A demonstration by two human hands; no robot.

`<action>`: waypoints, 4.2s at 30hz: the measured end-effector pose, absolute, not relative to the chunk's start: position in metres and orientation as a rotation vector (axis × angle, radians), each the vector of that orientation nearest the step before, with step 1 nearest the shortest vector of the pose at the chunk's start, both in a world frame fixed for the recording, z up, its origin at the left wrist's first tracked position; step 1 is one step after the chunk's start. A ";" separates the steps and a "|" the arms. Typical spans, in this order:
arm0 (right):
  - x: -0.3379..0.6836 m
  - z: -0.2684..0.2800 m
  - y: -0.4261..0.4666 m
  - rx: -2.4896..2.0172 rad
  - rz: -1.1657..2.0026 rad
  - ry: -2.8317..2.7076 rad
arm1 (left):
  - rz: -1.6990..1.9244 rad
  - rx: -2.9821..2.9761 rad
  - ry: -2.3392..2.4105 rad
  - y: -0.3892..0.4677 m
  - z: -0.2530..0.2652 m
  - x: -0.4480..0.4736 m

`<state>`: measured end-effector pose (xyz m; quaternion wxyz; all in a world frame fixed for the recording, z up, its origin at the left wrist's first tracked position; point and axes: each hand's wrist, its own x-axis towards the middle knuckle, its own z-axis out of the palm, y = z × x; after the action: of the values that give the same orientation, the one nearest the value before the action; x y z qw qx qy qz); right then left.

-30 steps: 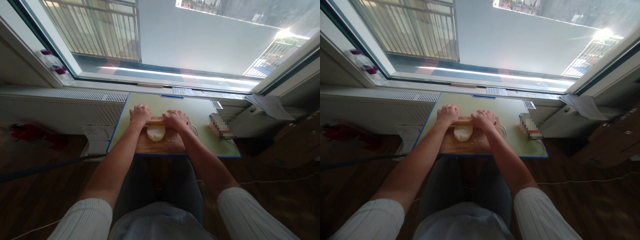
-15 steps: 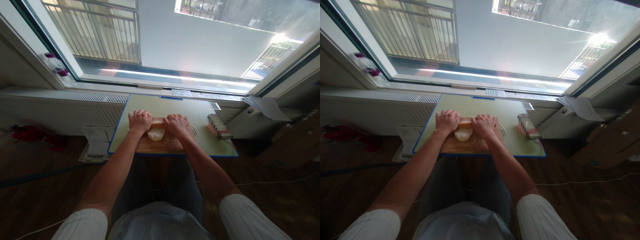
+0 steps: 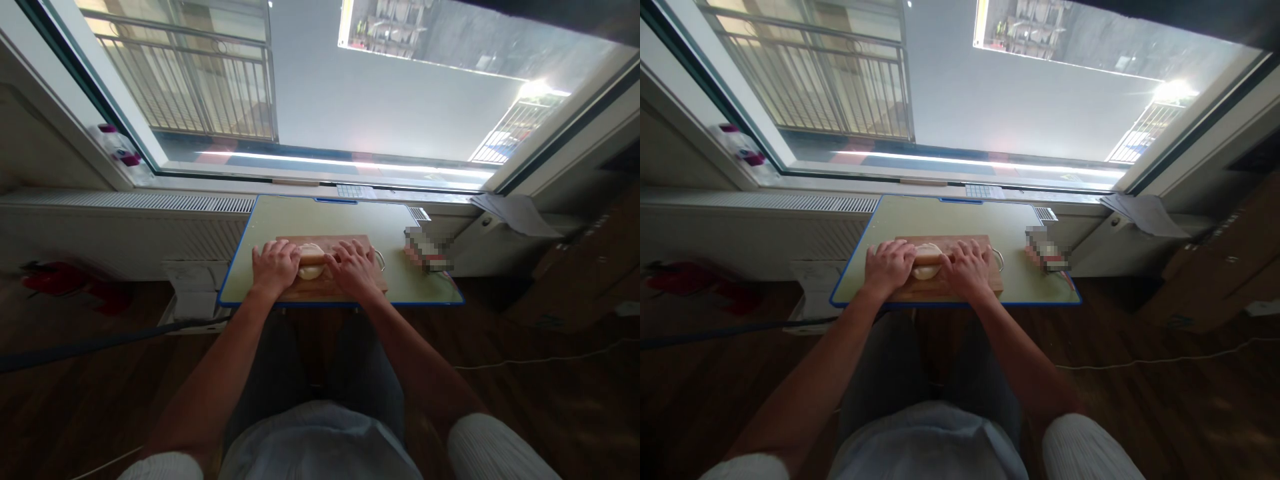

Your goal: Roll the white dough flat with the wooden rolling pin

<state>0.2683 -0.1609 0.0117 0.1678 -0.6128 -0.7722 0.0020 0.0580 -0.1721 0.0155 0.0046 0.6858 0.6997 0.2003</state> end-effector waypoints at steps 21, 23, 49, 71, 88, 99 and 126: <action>0.272 -0.026 -0.231 -1.575 -0.148 -1.985 | 0.888 2.238 2.148 -0.247 -0.010 0.064; 0.270 -0.027 -0.227 -1.588 -0.153 -1.988 | 0.873 2.235 2.156 -0.242 -0.009 0.064; 0.259 -0.023 -0.238 -1.718 -0.072 -1.958 | 0.814 2.230 2.180 -0.244 -0.014 0.065; 0.252 -0.010 -0.205 -1.688 -0.124 -1.972 | 0.794 2.161 2.169 -0.210 -0.003 0.061; 0.253 -0.022 -0.222 -1.743 -0.128 -1.963 | 0.790 2.218 2.155 -0.222 -0.010 0.060; 0.247 -0.003 -0.171 -1.791 0.039 -1.978 | 0.740 2.175 2.142 -0.170 0.004 0.058; 0.262 -0.029 -0.267 -1.698 -0.117 -2.015 | 0.809 2.268 2.151 -0.264 -0.030 0.057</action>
<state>0.2621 -0.2672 -0.0290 0.2491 -0.6234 -0.7399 -0.0431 0.0573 -0.2639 -0.0298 -0.0436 0.7016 0.6656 0.2504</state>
